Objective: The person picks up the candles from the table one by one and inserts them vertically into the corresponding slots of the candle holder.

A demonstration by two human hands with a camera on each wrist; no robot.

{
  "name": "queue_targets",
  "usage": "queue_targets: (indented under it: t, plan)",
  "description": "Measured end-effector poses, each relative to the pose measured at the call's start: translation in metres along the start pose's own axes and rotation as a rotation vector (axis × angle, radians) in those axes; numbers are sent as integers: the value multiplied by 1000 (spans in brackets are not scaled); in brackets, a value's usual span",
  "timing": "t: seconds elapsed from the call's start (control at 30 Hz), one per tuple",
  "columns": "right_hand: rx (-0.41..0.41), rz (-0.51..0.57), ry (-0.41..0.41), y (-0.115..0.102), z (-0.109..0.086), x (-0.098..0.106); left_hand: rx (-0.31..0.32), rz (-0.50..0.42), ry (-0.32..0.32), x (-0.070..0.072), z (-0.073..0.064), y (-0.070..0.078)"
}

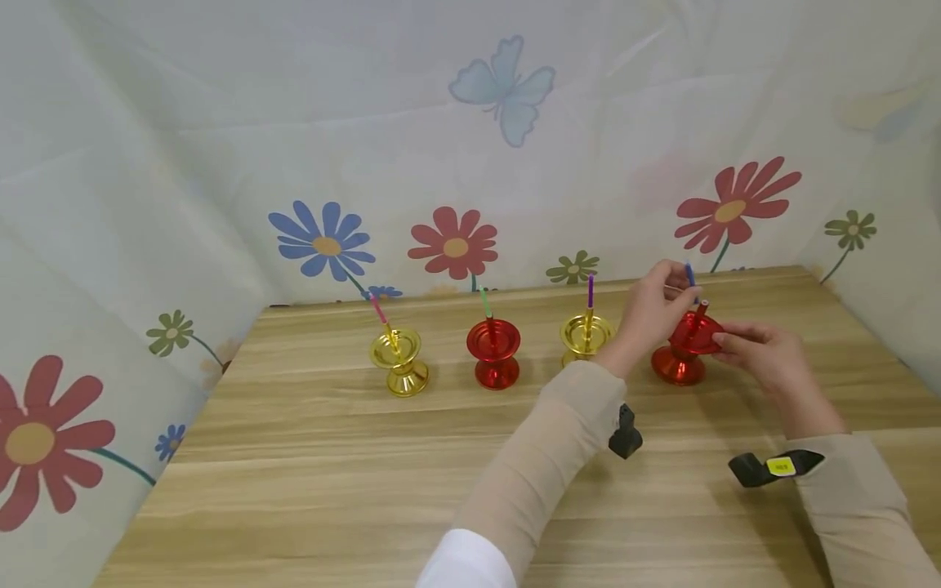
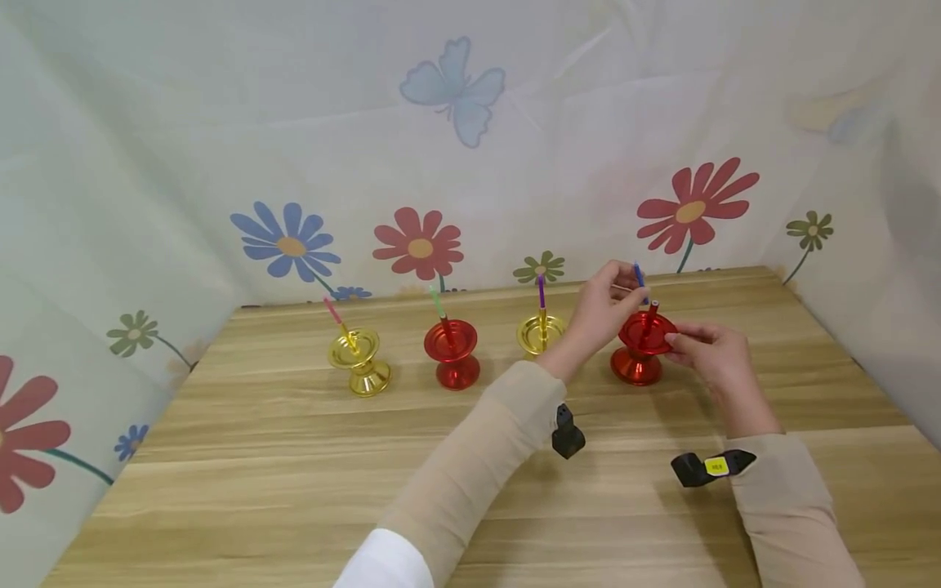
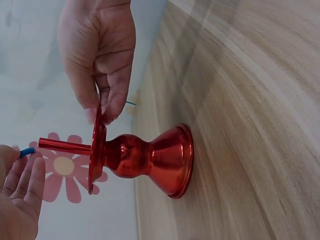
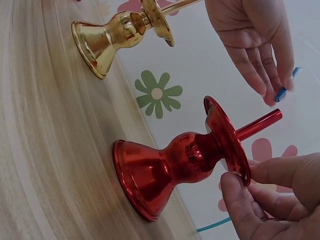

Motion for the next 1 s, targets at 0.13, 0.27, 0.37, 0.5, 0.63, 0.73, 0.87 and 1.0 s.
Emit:
queue_targets:
  t: [0.13, 0.27, 0.37, 0.5, 0.63, 0.73, 0.87, 1.0]
  plan:
    - [14, 20, -12, 7, 9, 2, -5, 3, -4, -1, 0, 1]
    - [30, -7, -19, 3, 6, -1, -3, 3, -6, -2, 1, 2]
    - [37, -6, -27, 1, 5, -2, -17, 0, -10, -5, 2, 5]
    - [30, 75, -55, -8, -4, -7, -47, 21, -24, -9, 1, 8]
    - [12, 73, -44, -11, -11, -7, -62, 59, -34, -13, 1, 10]
    - [9, 26, -31, -10, -11, -5, -76, 93, -42, -13, 1, 12]
    - [29, 1, -25, -11, -8, -4, -113, 158, -62, -14, 3, 16]
    - [45, -13, -5, -1, 3, 0, -158, 221, -89, -16, 4, 19]
Point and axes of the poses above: each hand's wrist, its own z-axis towards the middle knuckle, its own x-axis out of the back of the hand, y = z × x, the point moved 9 cm from there along z, towards the middle knuckle, and after that the axes turned 10 degrees about y, right-handed, at the moved point
